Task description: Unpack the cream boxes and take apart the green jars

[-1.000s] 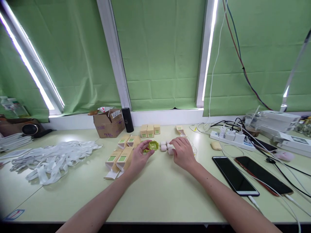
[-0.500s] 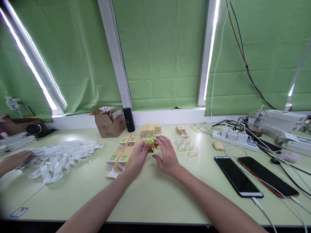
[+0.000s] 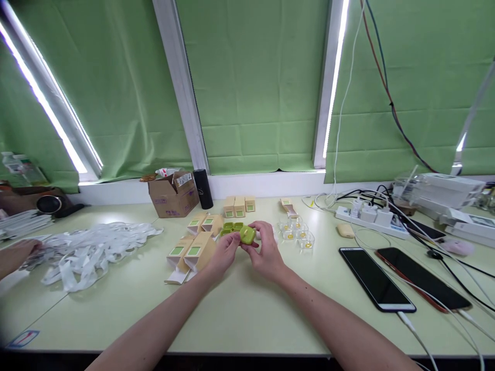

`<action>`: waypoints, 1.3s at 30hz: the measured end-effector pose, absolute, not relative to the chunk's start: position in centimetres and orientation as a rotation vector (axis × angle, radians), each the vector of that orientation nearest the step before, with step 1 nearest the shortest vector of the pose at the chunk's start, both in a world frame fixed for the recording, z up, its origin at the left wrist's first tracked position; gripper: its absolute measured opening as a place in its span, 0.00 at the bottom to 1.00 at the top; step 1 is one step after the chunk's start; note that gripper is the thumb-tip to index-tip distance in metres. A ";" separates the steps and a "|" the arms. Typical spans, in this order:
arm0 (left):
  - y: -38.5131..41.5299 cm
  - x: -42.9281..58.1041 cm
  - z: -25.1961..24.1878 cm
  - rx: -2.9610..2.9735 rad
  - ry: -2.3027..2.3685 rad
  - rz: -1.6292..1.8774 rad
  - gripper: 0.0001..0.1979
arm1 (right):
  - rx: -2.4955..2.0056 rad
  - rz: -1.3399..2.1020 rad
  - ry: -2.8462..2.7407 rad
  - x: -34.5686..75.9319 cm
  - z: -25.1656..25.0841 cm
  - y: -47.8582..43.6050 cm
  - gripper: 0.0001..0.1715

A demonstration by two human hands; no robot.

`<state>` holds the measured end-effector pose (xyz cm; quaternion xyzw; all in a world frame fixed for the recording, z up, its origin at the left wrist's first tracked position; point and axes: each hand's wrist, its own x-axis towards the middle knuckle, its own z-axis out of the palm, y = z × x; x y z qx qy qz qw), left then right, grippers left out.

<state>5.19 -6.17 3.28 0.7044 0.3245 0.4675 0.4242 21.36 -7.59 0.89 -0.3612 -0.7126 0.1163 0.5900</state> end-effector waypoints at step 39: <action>-5.9 4.4 2.3 1.971 1.002 1.511 0.04 | -0.747 0.307 -1.736 22.4 1.4 -8.0 0.21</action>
